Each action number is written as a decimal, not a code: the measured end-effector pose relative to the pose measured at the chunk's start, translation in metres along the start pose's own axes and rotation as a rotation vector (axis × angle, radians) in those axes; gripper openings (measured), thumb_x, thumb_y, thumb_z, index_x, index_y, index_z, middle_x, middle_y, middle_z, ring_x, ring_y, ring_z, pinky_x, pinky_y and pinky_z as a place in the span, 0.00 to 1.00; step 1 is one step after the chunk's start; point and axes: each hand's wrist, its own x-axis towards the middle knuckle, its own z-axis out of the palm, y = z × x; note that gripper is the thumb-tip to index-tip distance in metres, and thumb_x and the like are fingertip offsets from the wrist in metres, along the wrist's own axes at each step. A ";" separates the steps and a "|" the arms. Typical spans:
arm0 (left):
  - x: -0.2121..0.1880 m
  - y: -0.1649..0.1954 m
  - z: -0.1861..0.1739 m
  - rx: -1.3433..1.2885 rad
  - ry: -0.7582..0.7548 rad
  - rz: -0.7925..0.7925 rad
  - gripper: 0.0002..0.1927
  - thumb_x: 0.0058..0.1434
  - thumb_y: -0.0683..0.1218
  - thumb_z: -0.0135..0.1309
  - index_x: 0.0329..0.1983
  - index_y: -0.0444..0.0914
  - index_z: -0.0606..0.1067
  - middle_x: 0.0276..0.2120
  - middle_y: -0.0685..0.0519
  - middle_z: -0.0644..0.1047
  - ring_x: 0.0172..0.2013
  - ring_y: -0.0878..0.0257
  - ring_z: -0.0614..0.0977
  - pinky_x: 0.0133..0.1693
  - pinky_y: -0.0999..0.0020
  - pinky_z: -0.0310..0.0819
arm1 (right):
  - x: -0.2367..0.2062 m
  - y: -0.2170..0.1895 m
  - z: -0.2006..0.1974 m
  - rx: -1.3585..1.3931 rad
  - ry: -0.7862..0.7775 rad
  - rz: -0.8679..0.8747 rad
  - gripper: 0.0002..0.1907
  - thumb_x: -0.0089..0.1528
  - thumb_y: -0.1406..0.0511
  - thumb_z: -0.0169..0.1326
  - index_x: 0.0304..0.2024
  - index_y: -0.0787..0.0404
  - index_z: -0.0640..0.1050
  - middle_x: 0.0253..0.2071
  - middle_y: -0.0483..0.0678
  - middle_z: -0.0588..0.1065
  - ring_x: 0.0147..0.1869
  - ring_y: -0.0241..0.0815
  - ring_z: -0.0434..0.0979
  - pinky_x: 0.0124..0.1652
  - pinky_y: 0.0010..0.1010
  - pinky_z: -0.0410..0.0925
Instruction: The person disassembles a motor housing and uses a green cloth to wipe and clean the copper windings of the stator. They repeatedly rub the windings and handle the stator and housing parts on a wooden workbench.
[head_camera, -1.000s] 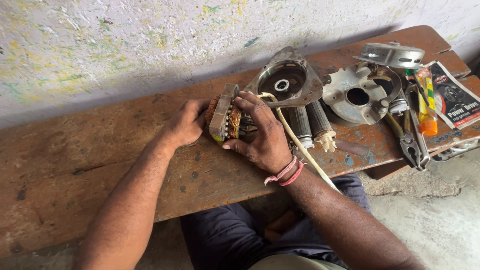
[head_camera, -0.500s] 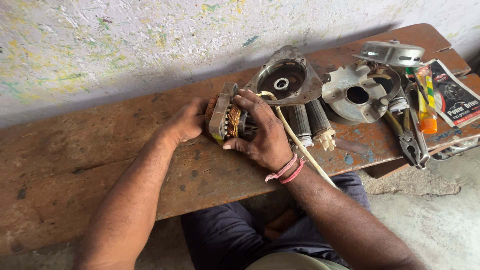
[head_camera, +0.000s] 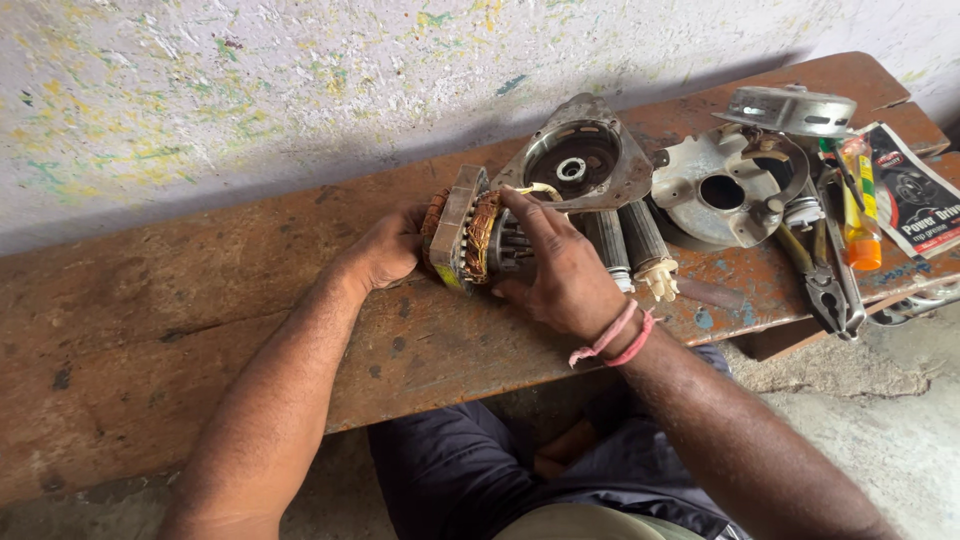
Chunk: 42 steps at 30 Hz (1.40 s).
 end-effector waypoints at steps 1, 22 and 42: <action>0.000 0.000 0.000 0.010 0.030 -0.040 0.16 0.68 0.40 0.51 0.59 0.36 0.75 0.45 0.45 0.83 0.41 0.59 0.85 0.42 0.61 0.86 | 0.002 0.002 0.001 -0.027 0.016 -0.037 0.55 0.45 0.67 0.74 0.71 0.61 0.61 0.64 0.63 0.69 0.68 0.63 0.71 0.62 0.45 0.69; 0.002 -0.007 0.004 -0.095 -0.078 0.294 0.20 0.65 0.38 0.62 0.59 0.31 0.76 0.47 0.45 0.83 0.42 0.61 0.84 0.43 0.62 0.84 | -0.002 -0.010 -0.018 -0.208 0.060 -0.032 0.42 0.44 0.62 0.73 0.60 0.62 0.73 0.53 0.60 0.76 0.56 0.62 0.78 0.52 0.48 0.73; -0.005 -0.005 -0.002 -0.131 -0.015 0.198 0.14 0.69 0.42 0.57 0.54 0.30 0.78 0.39 0.50 0.84 0.33 0.65 0.83 0.35 0.67 0.82 | -0.107 0.033 -0.135 0.220 0.420 0.229 0.38 0.53 0.71 0.70 0.62 0.72 0.68 0.51 0.58 0.77 0.58 0.43 0.80 0.59 0.34 0.75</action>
